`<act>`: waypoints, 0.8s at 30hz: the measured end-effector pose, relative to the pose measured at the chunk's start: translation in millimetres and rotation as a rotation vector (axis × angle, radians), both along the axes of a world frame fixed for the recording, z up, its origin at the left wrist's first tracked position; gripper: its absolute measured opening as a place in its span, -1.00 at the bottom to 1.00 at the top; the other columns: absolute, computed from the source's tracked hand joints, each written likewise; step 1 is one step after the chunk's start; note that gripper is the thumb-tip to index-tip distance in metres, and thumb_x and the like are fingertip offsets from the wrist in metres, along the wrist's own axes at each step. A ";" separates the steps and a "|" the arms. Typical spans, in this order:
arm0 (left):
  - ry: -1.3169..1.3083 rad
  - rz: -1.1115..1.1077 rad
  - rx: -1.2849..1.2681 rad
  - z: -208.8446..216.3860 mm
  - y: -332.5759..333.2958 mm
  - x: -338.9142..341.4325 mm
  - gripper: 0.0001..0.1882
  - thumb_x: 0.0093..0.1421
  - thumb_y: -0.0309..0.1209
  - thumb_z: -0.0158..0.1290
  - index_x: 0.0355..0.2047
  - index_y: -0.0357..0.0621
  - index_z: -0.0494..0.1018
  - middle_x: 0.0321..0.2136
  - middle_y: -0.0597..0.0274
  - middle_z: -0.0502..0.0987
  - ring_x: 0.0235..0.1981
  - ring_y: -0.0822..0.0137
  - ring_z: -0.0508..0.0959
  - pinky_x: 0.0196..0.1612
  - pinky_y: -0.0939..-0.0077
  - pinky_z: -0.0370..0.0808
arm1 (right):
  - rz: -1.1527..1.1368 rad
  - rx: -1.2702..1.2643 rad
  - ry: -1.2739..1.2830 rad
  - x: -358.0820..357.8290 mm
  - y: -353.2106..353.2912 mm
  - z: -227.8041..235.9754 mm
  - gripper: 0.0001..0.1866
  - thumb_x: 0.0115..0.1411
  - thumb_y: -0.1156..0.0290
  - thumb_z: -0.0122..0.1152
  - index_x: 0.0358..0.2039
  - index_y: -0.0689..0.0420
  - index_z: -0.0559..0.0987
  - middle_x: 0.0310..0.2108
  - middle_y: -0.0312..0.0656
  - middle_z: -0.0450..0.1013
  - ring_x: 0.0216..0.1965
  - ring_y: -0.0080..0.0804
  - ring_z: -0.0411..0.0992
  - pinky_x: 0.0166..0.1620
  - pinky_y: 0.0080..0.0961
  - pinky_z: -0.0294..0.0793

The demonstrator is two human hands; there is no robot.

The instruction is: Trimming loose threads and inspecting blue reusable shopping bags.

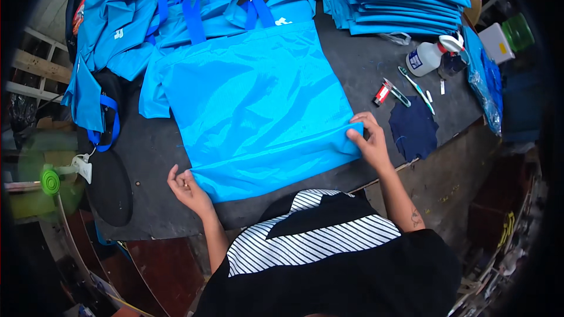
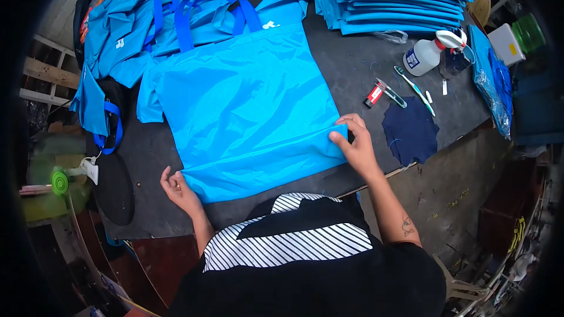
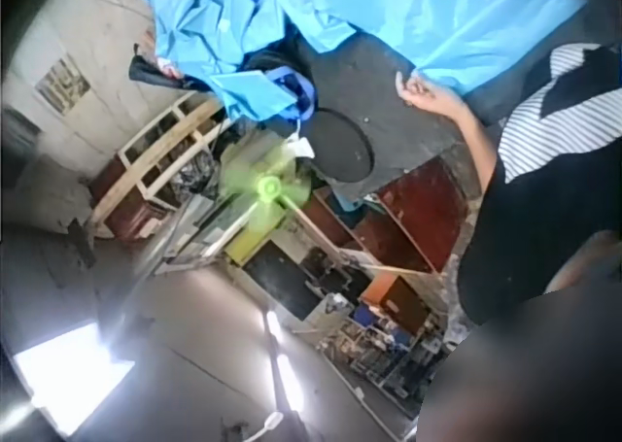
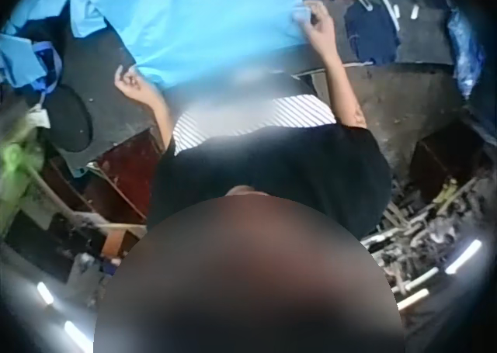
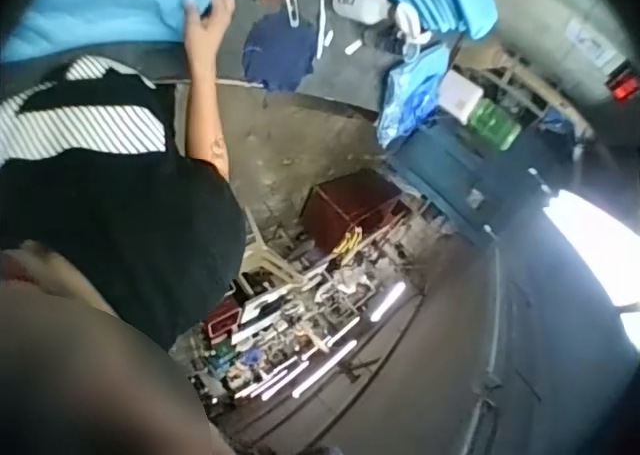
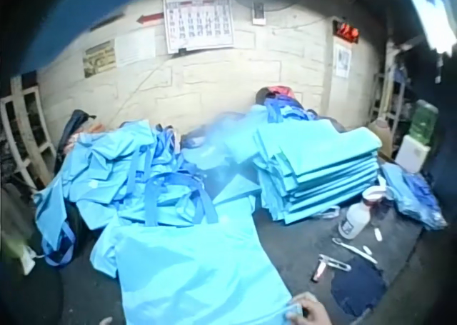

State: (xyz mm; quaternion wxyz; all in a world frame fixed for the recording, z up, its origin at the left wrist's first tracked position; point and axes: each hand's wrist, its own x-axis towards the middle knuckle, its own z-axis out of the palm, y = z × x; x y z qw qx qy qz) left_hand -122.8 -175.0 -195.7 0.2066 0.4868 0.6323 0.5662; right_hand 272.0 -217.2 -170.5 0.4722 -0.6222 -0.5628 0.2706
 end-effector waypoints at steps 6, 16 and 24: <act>0.091 0.129 0.293 5.2 -10.8 14.3 -0.82 0.32 -0.46 -0.10 -0.09 -0.23 0.30 -0.60 0.35 0.31 -0.55 0.52 0.29 -0.42 0.61 0.25 | -0.423 0.114 -0.479 -10.7 7.9 -8.6 -0.84 0.30 0.37 -0.05 -0.36 0.17 0.40 -0.44 -0.12 0.41 -0.44 -0.26 0.34 -0.27 -0.35 0.23; 0.798 -0.097 0.129 44.4 -12.5 42.8 -0.69 0.22 -0.35 0.02 -0.03 -0.10 0.39 -0.14 0.08 0.45 -0.05 0.05 0.38 -0.03 0.15 0.25 | -0.342 0.040 -0.827 -4.7 15.5 -26.8 -0.85 0.26 0.33 0.04 -0.41 0.10 0.37 -0.59 -0.17 0.43 -0.53 -0.19 0.38 -0.32 -0.29 0.21; 1.004 -0.761 -0.165 4.9 -12.3 112.4 -0.31 0.18 0.10 -0.06 0.29 0.24 0.13 0.34 -0.03 -0.09 0.35 -0.21 -0.21 0.18 -0.47 -0.35 | 0.151 0.117 -0.832 -59.4 11.2 18.5 -0.43 0.11 0.33 0.17 0.17 0.01 0.34 0.26 -0.10 0.14 0.33 -0.01 -0.06 0.27 0.10 -0.14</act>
